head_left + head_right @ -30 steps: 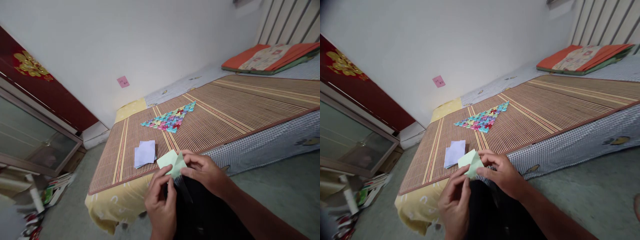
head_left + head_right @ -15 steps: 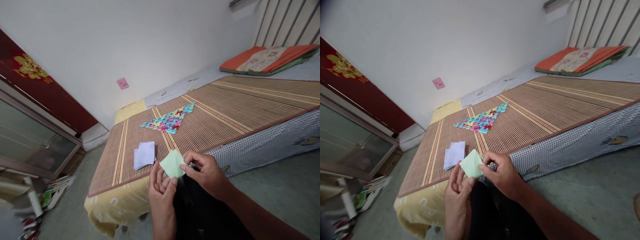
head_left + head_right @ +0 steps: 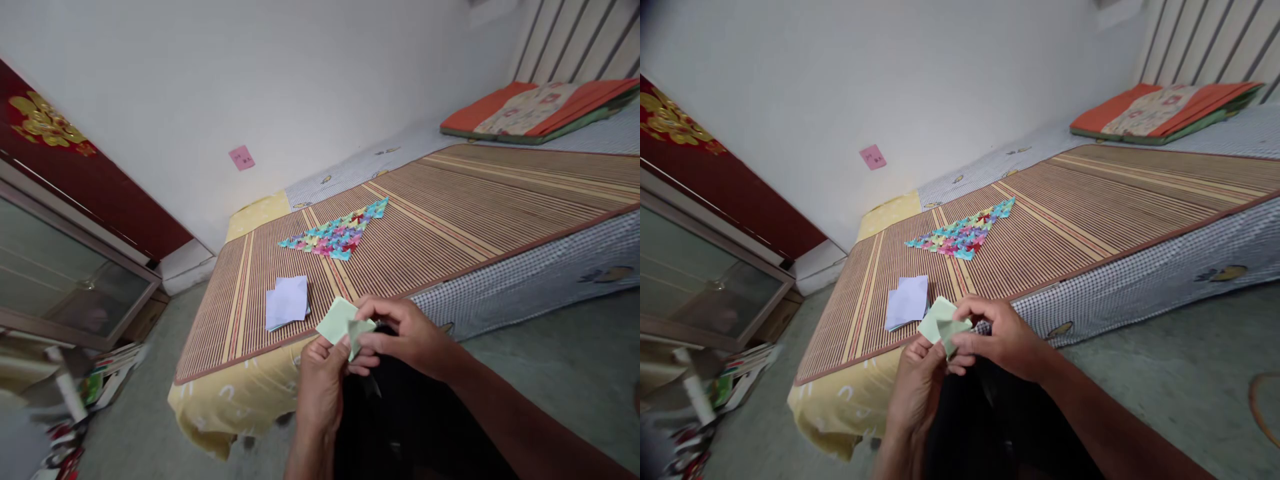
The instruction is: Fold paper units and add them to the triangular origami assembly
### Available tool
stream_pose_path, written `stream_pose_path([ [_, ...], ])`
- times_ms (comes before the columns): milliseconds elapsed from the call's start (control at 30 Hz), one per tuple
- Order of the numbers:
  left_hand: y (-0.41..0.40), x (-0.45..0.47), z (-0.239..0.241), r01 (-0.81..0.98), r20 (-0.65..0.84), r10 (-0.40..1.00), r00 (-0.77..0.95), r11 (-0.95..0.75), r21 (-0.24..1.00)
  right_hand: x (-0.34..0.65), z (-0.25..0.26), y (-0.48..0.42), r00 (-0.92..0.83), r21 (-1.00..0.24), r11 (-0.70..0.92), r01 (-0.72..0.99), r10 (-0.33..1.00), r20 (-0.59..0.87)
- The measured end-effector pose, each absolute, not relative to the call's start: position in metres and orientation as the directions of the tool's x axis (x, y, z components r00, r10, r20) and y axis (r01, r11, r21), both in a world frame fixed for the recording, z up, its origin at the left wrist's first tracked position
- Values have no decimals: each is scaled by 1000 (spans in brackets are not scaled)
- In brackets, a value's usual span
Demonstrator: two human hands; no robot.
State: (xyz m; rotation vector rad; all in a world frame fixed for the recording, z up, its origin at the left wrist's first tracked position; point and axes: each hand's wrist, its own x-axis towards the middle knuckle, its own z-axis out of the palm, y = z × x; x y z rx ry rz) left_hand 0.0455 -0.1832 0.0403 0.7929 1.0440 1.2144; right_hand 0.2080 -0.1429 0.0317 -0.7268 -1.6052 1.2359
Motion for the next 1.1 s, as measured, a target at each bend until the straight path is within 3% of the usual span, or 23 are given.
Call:
stream_pose_path([
  [133, -182, 43, 44, -353, -199, 980, 19, 193, 916, 213, 36, -144, -552, -934, 350, -70, 767, 328],
  [400, -179, 41, 46, -346, -207, 976, 64, 216, 913, 215, 33, -142, -561, -920, 391, 24, 767, 311],
  [700, -184, 45, 39, -265, -148, 983, 105, 171, 949, 201, 23, -143, -278, -957, 291, -7, 918, 281],
  [867, -185, 45, 36, -229, -135, 990, 44, 141, 963, 199, 27, -144, -231, -945, 326, -25, 918, 323],
  [1100, -184, 51, 41, -221, -102, 985, -139, 70, 973, 198, 32, -150, -220, -901, 420, 112, 894, 390],
])
